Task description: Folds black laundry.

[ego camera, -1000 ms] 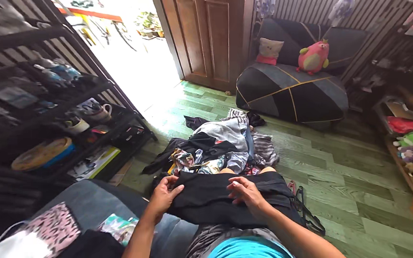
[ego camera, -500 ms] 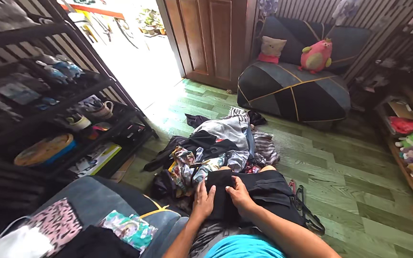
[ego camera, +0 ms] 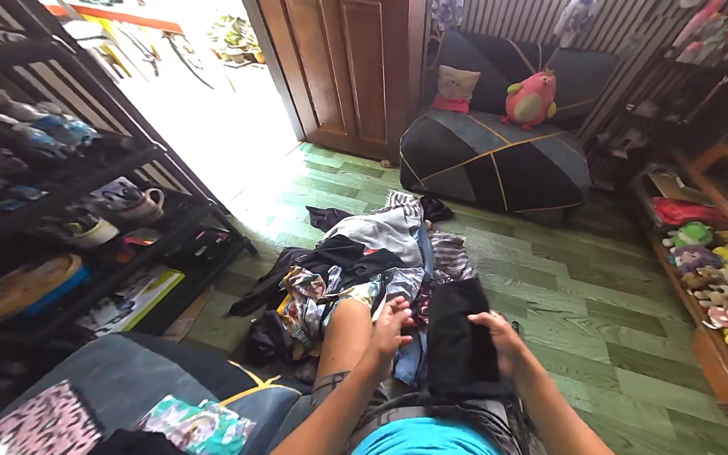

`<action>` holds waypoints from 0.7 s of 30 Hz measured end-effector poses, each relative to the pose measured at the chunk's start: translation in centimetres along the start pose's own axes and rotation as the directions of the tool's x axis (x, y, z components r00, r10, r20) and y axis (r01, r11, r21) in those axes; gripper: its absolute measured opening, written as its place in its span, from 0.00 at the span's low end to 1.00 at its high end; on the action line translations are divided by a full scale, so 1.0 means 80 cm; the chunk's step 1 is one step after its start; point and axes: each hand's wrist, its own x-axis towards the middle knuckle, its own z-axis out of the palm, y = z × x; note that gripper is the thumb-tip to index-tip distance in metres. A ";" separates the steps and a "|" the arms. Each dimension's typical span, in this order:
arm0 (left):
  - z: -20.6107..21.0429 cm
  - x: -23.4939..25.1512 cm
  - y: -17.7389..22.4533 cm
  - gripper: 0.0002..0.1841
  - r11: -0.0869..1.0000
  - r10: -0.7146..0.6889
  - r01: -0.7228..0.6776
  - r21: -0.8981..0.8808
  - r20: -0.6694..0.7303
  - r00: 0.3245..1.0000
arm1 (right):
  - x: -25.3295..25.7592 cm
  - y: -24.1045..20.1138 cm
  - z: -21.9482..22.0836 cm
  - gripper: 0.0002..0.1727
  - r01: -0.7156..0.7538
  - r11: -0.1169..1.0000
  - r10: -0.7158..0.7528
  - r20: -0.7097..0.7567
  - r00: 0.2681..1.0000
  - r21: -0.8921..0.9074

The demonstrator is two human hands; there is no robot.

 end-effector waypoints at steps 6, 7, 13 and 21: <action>0.048 0.011 -0.073 0.42 0.943 -0.331 0.321 0.091 0.133 0.934 | 0.027 0.038 -0.105 0.17 -0.174 0.981 0.176 -0.022 0.984 0.081; 0.052 0.007 -0.078 0.41 0.944 -0.331 0.328 0.045 0.117 0.936 | 0.023 0.037 -0.105 0.18 -0.169 0.981 0.171 -0.009 0.985 0.096; 0.059 -0.001 -0.058 0.34 0.962 -0.239 0.254 -0.101 0.143 0.961 | 0.053 0.071 -0.119 0.41 -0.049 0.845 -0.113 -0.266 0.957 -0.533; 0.117 -0.042 0.024 0.46 0.971 0.202 -0.237 0.035 0.413 0.888 | -0.011 0.015 0.010 0.27 -0.059 0.990 0.062 -0.024 0.998 0.131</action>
